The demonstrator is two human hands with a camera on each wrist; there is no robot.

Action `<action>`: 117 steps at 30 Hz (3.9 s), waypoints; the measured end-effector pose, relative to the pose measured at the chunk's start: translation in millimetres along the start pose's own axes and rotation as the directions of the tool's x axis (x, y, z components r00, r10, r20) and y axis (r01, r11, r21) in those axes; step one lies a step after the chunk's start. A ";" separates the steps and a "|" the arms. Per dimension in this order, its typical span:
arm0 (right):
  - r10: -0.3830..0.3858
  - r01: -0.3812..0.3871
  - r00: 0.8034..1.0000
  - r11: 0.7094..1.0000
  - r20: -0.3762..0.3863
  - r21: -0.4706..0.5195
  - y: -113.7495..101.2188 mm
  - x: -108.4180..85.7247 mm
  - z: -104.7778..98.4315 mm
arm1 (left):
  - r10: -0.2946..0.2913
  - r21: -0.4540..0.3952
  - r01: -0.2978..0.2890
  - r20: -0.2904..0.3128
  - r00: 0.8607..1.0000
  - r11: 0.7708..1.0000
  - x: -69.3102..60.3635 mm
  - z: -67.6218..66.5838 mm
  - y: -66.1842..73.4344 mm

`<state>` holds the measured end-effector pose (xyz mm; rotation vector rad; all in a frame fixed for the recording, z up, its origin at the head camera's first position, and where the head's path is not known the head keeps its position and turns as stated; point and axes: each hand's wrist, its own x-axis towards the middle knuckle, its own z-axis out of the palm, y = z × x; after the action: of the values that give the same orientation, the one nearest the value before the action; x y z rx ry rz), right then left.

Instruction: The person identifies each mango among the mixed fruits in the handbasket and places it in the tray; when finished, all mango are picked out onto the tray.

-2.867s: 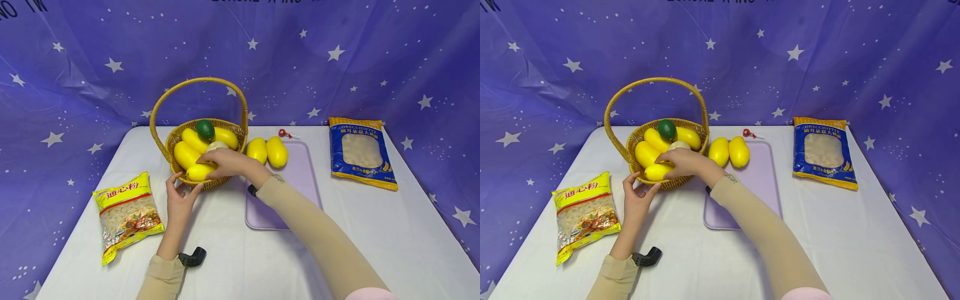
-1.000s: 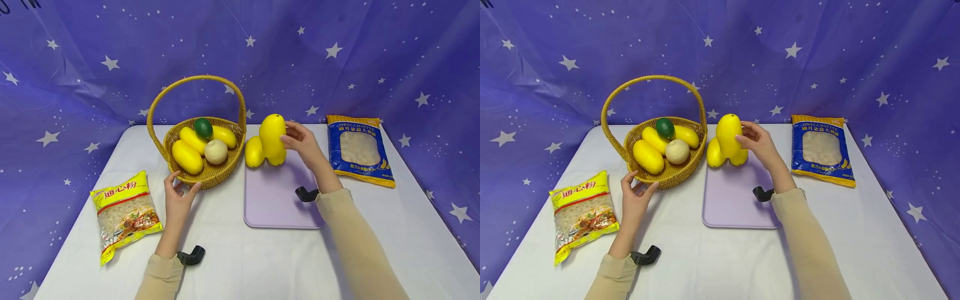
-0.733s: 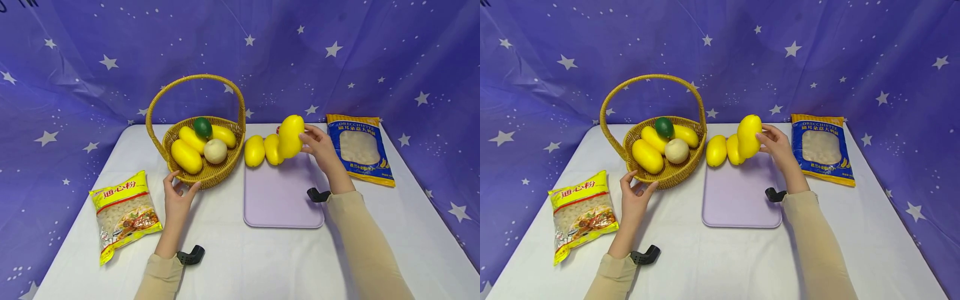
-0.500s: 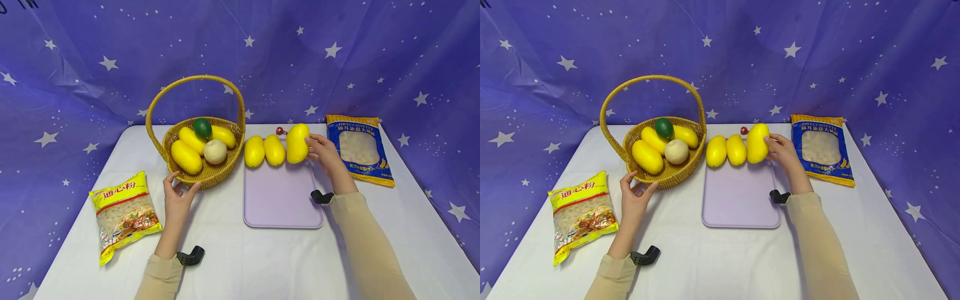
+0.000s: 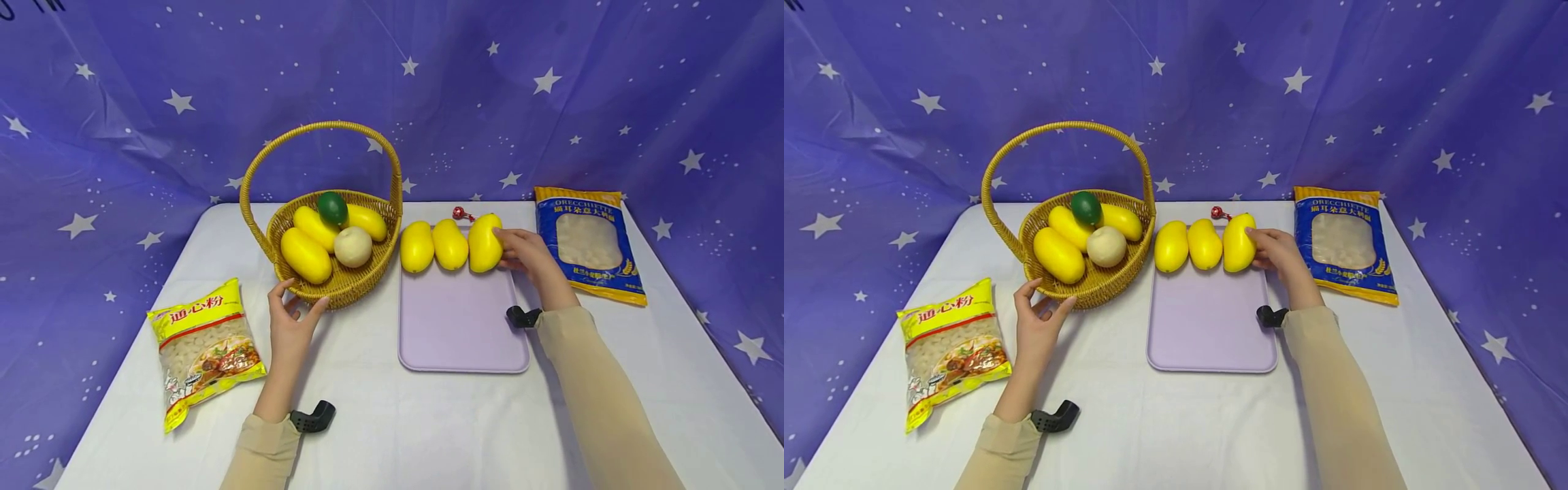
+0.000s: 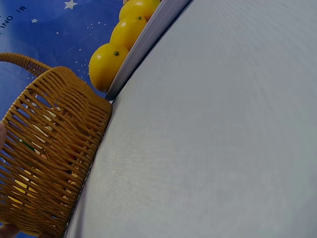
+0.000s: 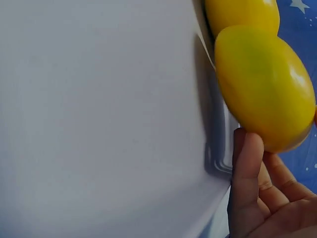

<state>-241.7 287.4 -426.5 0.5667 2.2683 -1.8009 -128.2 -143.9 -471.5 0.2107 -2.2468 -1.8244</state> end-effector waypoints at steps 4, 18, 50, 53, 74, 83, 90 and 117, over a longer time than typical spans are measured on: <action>0.023 -0.024 1.000 0.998 -0.021 -0.065 -2.6 2.5 1.9 | 0.005 0.001 -0.005 0.009 1.000 1.000 -0.4 -0.6 -0.3; 0.013 -0.018 1.000 0.973 -0.023 -0.229 -11.1 3.3 7.6 | 0.002 0.005 -0.002 -0.002 1.000 1.000 -0.8 0.0 4.2; -0.194 0.118 0.976 0.849 -0.096 -0.514 -25.5 -17.1 7.9 | 0.000 -0.004 0.000 -0.003 1.000 1.000 -0.7 -0.5 2.1; -0.238 0.142 0.965 0.825 -0.107 -0.548 -27.9 -18.8 5.8 | 0.000 -0.005 0.000 -0.007 1.000 1.000 -0.3 -0.1 2.4; -0.489 0.419 0.872 0.769 -0.021 -0.482 -67.1 -61.6 50.9 | 0.006 0.001 -0.006 -0.001 1.000 1.000 -0.1 -0.6 2.0; -0.525 0.501 0.848 0.748 0.074 -0.436 -83.8 -86.1 92.7 | 0.017 0.002 -0.017 -0.006 1.000 1.000 0.0 0.5 2.1; -0.547 0.559 0.822 0.727 0.156 -0.399 -91.1 -96.4 129.7 | 0.012 0.001 -0.012 -0.003 1.000 1.000 -0.3 -0.2 2.3; -0.481 0.636 0.772 0.573 0.415 -0.517 -74.0 -97.1 270.3 | 0.002 -0.006 -0.002 0.013 1.000 1.000 -2.7 -1.0 10.0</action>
<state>-207.2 -4.8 -389.6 -0.5402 2.8338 -1.0079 -125.0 -142.0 -461.8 0.1963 -2.2490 -1.8367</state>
